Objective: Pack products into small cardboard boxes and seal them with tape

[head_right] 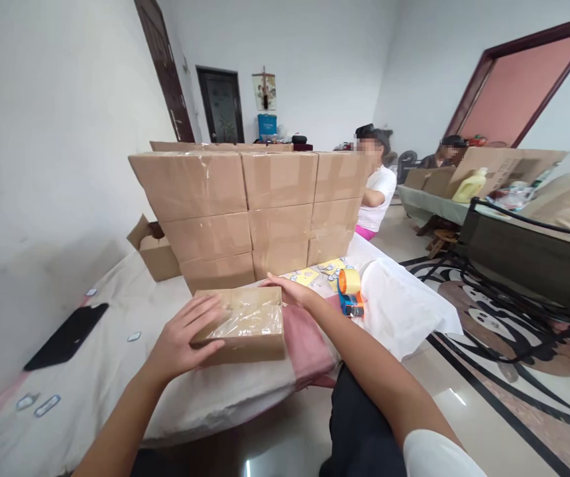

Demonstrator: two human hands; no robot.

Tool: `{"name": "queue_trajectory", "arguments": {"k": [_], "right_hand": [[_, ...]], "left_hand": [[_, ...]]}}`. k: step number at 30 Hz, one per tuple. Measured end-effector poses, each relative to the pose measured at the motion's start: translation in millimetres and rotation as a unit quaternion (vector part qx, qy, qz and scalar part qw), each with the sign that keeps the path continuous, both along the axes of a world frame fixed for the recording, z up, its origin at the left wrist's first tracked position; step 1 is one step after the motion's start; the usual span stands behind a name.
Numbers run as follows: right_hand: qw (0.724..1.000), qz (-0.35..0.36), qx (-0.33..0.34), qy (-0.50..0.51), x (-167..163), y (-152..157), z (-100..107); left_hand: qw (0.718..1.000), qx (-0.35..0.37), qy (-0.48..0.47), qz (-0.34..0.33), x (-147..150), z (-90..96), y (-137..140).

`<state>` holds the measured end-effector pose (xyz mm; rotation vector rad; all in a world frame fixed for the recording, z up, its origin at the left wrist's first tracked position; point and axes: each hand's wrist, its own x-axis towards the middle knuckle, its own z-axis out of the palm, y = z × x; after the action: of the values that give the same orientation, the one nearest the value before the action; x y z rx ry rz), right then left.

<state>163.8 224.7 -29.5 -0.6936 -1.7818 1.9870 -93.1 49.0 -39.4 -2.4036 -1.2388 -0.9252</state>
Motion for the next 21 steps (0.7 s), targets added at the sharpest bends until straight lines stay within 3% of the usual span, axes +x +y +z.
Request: {"name": "queue_trajectory", "arguments": {"k": [2, 4, 8, 11, 16, 19, 21], "right_hand": [[0.997, 0.062, 0.022, 0.027, 14.7, -3.1, 6.6], [0.988, 0.109, 0.105, 0.039, 27.8, -9.8, 11.9], [0.938, 0.031, 0.344, 0.031, 38.5, -34.8, 2.6], [0.893, -0.004, 0.447, 0.045, 40.8, -55.3, -13.5], [0.831, -0.016, 0.554, -0.044, 60.2, -82.5, -24.9], [0.813, -0.113, 0.571, -0.015, 86.3, -85.5, -15.2], [0.793, -0.201, 0.575, 0.012, 115.9, -79.0, 2.0]], "left_hand": [[0.996, -0.032, 0.086, 0.017, -2.2, 2.5, 0.3], [0.99, -0.04, 0.127, 0.039, -3.4, 1.9, 1.1], [0.989, 0.008, 0.139, 0.042, -6.1, -4.2, 2.8], [0.989, 0.047, 0.139, 0.016, -9.5, -5.9, 3.4], [0.989, 0.082, 0.124, -0.025, 0.9, -9.2, 2.9], [0.992, 0.116, 0.057, -0.01, 23.5, -19.2, -0.3], [0.992, 0.125, 0.012, 0.011, 38.5, -29.2, -2.4]]}}
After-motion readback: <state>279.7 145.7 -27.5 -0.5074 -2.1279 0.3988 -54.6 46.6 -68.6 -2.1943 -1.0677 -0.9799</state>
